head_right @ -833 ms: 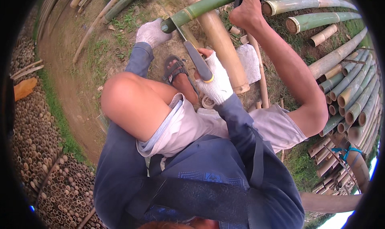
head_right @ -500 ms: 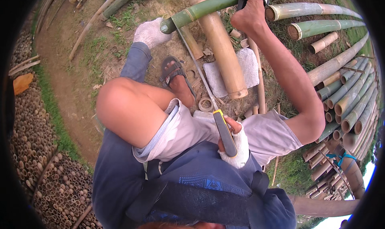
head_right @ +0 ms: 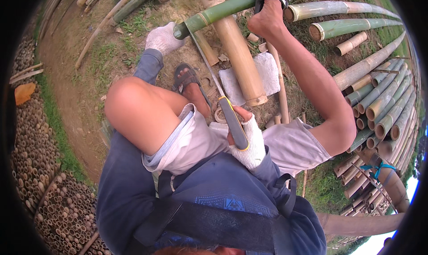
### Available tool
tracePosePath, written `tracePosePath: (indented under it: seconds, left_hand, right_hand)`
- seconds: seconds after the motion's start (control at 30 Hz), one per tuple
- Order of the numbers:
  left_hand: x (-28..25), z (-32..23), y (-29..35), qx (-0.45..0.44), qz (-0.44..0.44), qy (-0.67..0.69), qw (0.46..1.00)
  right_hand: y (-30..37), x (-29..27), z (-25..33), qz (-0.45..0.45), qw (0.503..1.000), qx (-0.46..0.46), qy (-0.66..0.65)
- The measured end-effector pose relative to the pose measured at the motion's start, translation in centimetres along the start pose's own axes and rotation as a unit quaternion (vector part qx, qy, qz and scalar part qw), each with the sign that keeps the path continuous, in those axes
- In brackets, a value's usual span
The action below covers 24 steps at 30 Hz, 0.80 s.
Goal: The person sits on the ground and uses a hand saw to cut green bamboo poles into shorter sections. They repeatedly position each pole on a wooden support, saw through it, and set the cut pieces aside.
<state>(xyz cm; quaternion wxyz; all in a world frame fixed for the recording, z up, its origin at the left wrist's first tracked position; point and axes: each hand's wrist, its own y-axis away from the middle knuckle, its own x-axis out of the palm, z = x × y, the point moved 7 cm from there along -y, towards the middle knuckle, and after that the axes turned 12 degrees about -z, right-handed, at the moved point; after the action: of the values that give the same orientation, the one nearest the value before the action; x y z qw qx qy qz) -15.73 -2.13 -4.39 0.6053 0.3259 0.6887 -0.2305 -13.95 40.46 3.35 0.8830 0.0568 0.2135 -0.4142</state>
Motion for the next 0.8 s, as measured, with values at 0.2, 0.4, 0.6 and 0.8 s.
tracePosePath:
  seconds: [0.2, 0.4, 0.6, 0.8]
  left_hand:
    - [0.7, 0.1, 0.4, -0.003, -0.007, 0.004, 1.000]
    - [-0.7, -0.1, 0.7, 0.009, -0.020, 0.000, 1.000]
    - [0.6, 0.0, 1.0, 0.024, -0.046, 0.003, 0.999]
    - [1.0, 0.1, 0.6, 0.006, -0.045, 0.010, 0.999]
  right_hand:
    - [-1.2, -1.6, 4.4, -0.040, 0.994, -0.096, 0.038]
    - [-14.1, 8.9, -0.8, -0.038, 0.997, -0.065, -0.025]
    - [-2.1, 1.2, -0.4, 0.000, 0.999, 0.012, 0.044]
    - [-3.2, -0.7, 4.0, -0.016, 0.997, -0.056, 0.042]
